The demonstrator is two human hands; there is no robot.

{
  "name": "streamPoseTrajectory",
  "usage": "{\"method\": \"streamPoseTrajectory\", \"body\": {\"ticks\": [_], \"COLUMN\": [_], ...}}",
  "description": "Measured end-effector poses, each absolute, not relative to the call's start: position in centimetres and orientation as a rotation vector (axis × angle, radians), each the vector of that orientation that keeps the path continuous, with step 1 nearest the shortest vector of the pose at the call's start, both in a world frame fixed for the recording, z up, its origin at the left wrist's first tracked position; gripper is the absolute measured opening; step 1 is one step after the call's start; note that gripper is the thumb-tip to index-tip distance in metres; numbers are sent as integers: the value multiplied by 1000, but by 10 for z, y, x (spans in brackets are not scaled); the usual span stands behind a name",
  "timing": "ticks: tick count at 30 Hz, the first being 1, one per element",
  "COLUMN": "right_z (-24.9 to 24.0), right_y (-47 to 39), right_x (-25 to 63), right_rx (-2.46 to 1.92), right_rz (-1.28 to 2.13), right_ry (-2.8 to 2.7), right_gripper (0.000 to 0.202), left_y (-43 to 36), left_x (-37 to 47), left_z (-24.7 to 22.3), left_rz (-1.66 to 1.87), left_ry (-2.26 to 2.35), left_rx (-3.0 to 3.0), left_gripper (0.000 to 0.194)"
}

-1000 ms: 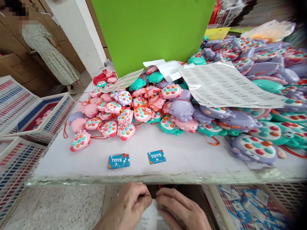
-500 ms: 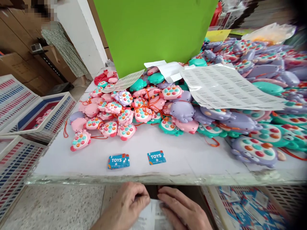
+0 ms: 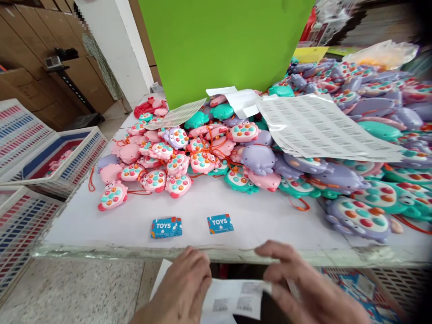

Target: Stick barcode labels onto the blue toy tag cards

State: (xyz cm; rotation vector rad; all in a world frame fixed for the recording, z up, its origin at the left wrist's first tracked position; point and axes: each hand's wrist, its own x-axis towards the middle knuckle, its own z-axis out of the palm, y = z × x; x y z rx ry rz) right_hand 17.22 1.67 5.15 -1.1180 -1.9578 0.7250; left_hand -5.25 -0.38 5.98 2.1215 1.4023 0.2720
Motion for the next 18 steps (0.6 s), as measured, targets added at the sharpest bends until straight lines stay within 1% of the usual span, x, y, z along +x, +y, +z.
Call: {"method": "streamPoseTrajectory", "body": {"ticks": [3,7,10,13,18], "right_z": [58,53,48,46,42], "right_y": [50,85,98,104,110], "right_x": [176,170,166,161,148], "right_rx": [-1298,-1324,-1309,-1290,-1295], "right_rz": [764,890,931,945,953], "right_ry": [-1853,-1907,-1983,-2081,-2198], "right_gripper": [15,19,19,19,18], "left_y": [1,14,22,27,28], "left_x": [-39,-26,-30,-42,-55], "left_z": [44,29,27,30,29], "left_rz": [274,10,-83,-63,45], "left_ry": [1314,1227,1177,1106,1048], "left_rx": [2451,2561,2572,2610,2703], "left_gripper": [12,28,34,34,26]}}
